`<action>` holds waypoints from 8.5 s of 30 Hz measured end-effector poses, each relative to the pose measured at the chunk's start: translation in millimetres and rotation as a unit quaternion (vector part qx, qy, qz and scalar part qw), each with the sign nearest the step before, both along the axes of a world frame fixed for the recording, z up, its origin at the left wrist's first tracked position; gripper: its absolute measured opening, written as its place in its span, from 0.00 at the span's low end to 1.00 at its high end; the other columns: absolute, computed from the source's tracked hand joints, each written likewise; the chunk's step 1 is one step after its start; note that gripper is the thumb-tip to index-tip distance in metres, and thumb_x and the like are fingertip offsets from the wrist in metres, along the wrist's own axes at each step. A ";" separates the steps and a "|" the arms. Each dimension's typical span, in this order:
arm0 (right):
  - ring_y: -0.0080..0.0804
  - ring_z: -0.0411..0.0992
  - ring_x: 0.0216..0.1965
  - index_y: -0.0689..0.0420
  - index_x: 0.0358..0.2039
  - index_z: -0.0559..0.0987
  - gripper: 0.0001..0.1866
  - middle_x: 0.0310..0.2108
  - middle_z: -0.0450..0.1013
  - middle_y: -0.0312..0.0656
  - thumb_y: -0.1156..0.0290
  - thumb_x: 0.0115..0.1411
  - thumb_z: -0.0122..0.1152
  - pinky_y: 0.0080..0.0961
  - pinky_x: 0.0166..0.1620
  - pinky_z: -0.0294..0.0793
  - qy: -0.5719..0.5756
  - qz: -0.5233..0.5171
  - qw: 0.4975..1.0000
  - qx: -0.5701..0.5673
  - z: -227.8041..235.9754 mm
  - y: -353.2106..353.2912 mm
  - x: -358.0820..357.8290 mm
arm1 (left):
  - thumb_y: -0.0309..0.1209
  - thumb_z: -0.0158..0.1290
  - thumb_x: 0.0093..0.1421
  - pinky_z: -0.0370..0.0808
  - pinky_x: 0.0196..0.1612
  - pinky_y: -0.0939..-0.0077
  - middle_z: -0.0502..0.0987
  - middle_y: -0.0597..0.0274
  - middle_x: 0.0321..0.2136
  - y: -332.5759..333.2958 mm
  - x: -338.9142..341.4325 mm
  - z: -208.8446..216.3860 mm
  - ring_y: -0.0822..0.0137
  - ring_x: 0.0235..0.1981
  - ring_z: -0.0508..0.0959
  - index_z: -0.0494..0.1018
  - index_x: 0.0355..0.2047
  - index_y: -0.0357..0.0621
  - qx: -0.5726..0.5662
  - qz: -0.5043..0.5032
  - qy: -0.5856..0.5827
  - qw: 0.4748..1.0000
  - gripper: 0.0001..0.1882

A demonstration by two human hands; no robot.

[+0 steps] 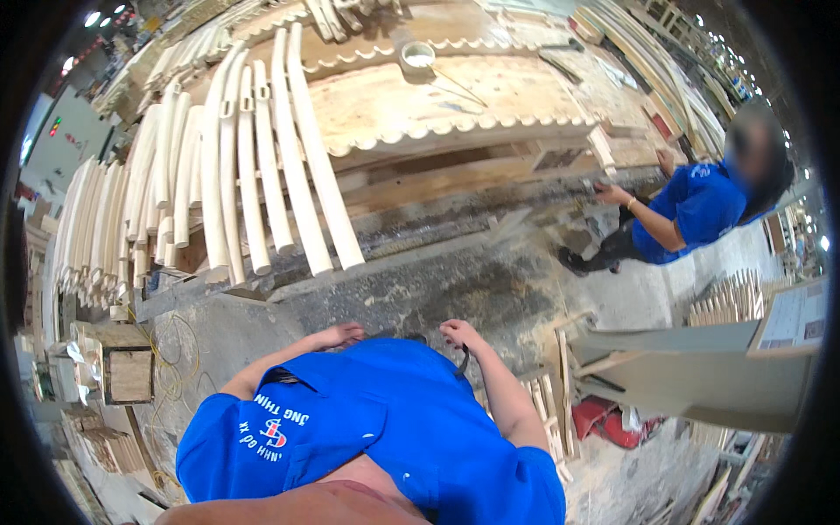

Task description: The person uses a handheld tool to smooth or deburr the edges of multiple wooden chair legs. They handle the parts one at a time, moving them between piles on the floor and a nearby workbench.

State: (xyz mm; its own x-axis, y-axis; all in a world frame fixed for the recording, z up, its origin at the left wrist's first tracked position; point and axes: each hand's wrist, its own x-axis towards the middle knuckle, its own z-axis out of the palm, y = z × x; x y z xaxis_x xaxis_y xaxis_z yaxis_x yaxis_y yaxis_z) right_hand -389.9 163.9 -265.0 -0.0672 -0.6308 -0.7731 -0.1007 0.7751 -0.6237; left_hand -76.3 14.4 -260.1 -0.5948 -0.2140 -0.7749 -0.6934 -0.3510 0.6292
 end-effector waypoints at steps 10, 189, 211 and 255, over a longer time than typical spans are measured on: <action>0.30 0.69 0.44 0.62 0.46 0.73 0.21 0.41 0.73 0.42 0.58 0.61 0.49 0.26 0.47 0.68 -0.138 0.183 0.938 -0.258 5.5 -3.2 35.6 | 0.51 0.44 0.58 0.71 0.40 0.69 0.75 0.60 0.38 -7.8 -14.7 16.5 0.66 0.39 0.74 0.68 0.46 0.45 -0.128 -0.130 0.190 0.965 0.25; 0.50 0.67 0.46 0.53 0.54 0.62 0.25 0.42 0.68 0.52 0.59 0.57 0.47 0.40 0.47 0.67 0.026 0.749 0.593 -0.294 -5.7 -131.1 -11.1 | 0.36 0.56 0.48 0.69 0.43 0.60 0.73 0.47 0.39 115.0 -77.7 248.2 0.47 0.42 0.72 0.62 0.51 0.45 -0.585 0.513 -0.400 0.484 0.29; 0.26 0.65 0.21 0.58 0.29 0.71 0.19 0.18 0.67 0.37 0.53 0.60 0.46 0.24 0.26 0.63 0.008 0.870 0.472 -0.141 -14.5 -146.4 24.7 | 0.31 0.54 0.46 0.64 0.48 0.64 0.70 0.62 0.40 141.8 -138.1 148.3 0.57 0.46 0.67 0.71 0.38 0.52 -0.691 0.559 -0.376 0.259 0.16; 0.24 0.63 0.16 0.60 0.28 0.74 0.20 0.18 0.70 0.37 0.54 0.59 0.46 0.24 0.19 0.61 -0.088 0.970 0.221 -0.043 -31.3 255.2 176.5 | 0.36 0.53 0.45 0.72 0.23 0.67 0.73 0.47 0.22 553.9 -298.3 -93.4 0.62 0.17 0.75 0.67 0.33 0.31 0.105 0.846 -0.275 -0.445 0.20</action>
State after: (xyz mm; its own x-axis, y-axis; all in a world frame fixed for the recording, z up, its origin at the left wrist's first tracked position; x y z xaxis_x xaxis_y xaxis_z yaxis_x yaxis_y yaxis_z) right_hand -213.4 419.1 -296.3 0.4203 0.6472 -0.6360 -0.1594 -0.6374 -0.7539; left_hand -374.6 568.3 -353.5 -0.1302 0.8668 -0.4814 0.4245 0.4875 0.7629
